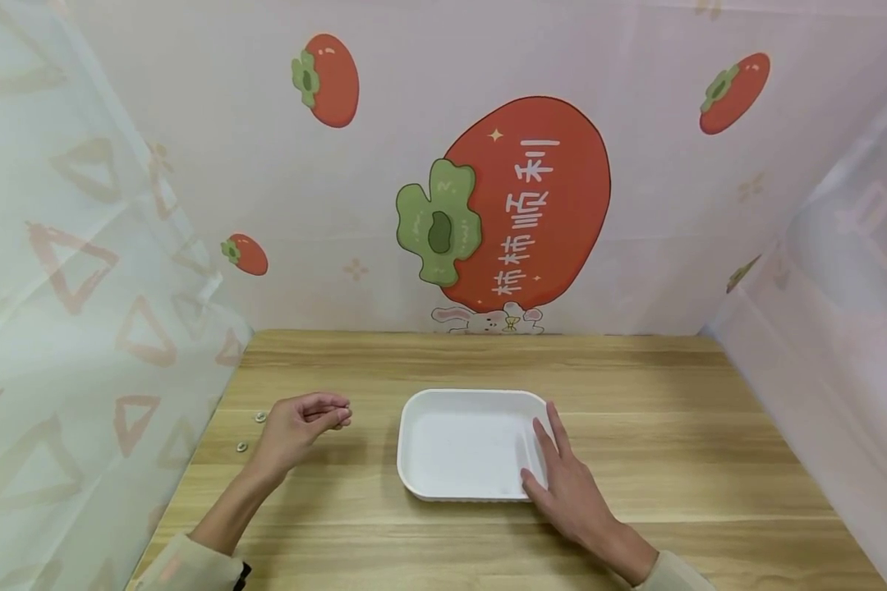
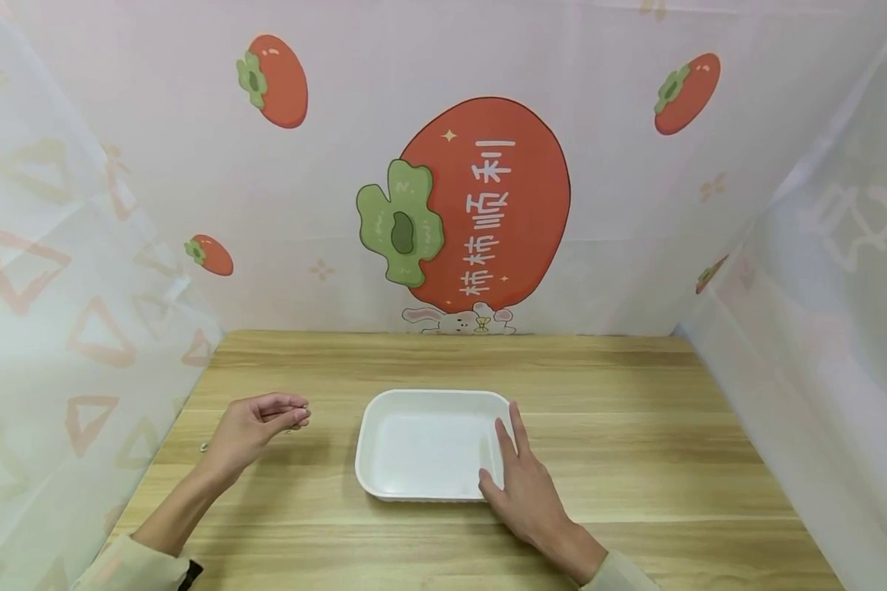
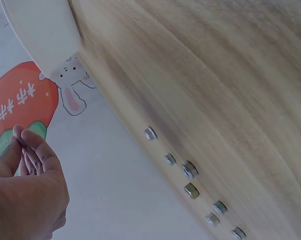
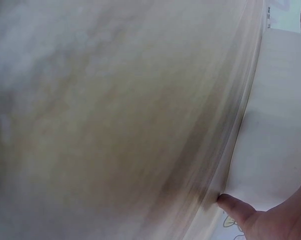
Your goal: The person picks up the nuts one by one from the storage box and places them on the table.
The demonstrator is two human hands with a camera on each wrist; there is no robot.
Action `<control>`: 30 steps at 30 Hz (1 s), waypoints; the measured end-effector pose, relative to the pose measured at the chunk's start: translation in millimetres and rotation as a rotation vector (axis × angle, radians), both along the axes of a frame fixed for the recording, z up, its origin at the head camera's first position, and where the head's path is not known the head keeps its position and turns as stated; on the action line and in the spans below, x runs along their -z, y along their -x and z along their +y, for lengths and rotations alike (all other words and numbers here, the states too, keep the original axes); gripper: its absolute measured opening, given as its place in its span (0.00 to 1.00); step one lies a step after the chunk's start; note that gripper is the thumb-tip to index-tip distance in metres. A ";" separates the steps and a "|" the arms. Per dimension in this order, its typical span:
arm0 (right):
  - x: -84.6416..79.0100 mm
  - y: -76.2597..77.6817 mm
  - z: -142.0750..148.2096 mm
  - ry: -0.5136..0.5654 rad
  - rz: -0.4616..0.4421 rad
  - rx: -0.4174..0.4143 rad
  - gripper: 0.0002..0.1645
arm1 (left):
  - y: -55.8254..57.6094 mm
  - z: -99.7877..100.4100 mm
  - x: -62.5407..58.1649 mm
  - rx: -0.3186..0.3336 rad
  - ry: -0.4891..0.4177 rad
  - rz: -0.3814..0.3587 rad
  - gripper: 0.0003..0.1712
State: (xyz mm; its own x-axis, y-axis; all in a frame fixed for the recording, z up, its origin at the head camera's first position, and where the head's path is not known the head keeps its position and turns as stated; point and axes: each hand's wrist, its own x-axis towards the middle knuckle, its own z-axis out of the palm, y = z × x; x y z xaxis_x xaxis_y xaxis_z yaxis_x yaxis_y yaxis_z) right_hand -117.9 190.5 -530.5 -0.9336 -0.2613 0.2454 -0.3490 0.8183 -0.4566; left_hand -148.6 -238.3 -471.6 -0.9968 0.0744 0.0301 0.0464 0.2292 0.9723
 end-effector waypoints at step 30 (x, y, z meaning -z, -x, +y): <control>1.0 0.2 -0.1 -0.006 -0.007 0.004 0.47 | -13.7 -41.9 15.7 -0.064 0.321 0.065 0.08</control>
State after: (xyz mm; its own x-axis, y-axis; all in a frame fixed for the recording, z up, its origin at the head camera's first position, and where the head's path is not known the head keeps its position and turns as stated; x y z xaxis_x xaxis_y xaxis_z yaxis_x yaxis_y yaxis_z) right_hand -118.0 190.4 -531.5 -0.9361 -0.2594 0.2376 -0.3431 0.8224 -0.4538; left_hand -134.9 -280.2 -487.4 -0.9965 0.0277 0.0789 0.0816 0.5277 0.8455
